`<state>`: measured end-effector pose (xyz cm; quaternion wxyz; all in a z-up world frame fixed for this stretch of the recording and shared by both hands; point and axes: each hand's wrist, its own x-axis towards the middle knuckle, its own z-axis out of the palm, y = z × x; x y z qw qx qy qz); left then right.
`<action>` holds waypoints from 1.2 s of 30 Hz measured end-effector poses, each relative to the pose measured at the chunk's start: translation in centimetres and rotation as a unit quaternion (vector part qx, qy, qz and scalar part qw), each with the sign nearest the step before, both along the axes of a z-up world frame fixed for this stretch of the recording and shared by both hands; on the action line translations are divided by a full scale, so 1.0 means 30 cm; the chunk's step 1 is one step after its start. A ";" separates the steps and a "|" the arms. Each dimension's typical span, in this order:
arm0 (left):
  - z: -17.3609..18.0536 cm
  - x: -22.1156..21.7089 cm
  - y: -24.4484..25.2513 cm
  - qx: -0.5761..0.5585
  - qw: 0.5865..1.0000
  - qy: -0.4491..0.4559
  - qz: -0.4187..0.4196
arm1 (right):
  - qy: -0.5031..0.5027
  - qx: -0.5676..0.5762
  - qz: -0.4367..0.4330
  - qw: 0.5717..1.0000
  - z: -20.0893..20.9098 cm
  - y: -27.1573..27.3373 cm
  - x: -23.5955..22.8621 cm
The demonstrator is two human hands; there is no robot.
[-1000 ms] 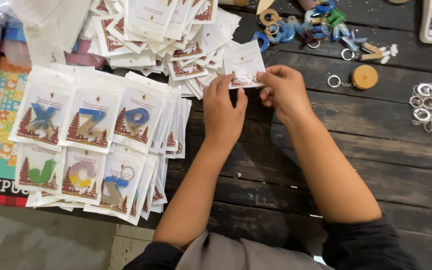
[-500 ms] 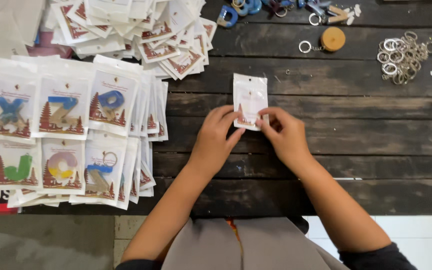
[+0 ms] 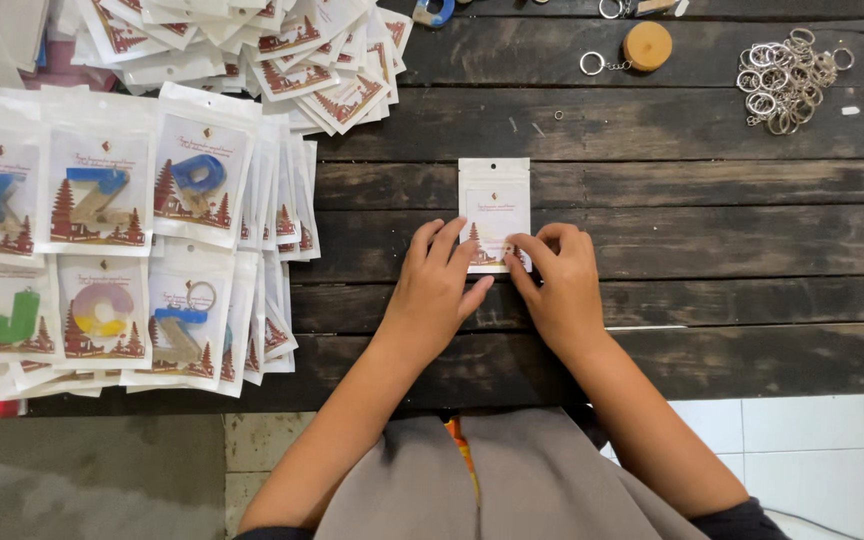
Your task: The person places letter-shaped keychains into small plastic bags, seals them, and stacks them on a wooden table. The process is repeated for multiple keychains.
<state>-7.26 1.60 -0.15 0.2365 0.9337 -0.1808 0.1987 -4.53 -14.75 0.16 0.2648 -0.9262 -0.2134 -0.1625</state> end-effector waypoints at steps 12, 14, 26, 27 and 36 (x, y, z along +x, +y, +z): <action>0.039 0.055 0.032 -0.133 0.990 0.027 -0.029 | 0.097 0.155 0.011 0.983 0.002 -0.027 0.036; 0.064 0.111 0.030 -0.157 0.987 0.015 -0.031 | 0.105 0.169 0.008 0.980 -0.012 -0.043 0.092; 0.103 0.567 0.045 -0.101 0.977 0.026 0.187 | 0.181 0.207 0.053 0.960 0.053 0.129 0.605; 0.093 0.598 0.053 -0.063 0.970 0.009 0.234 | 0.172 0.204 0.064 0.962 0.048 0.152 0.646; -0.026 0.794 0.115 -0.043 0.965 0.059 0.251 | 0.120 -0.025 0.068 0.990 0.043 0.306 0.815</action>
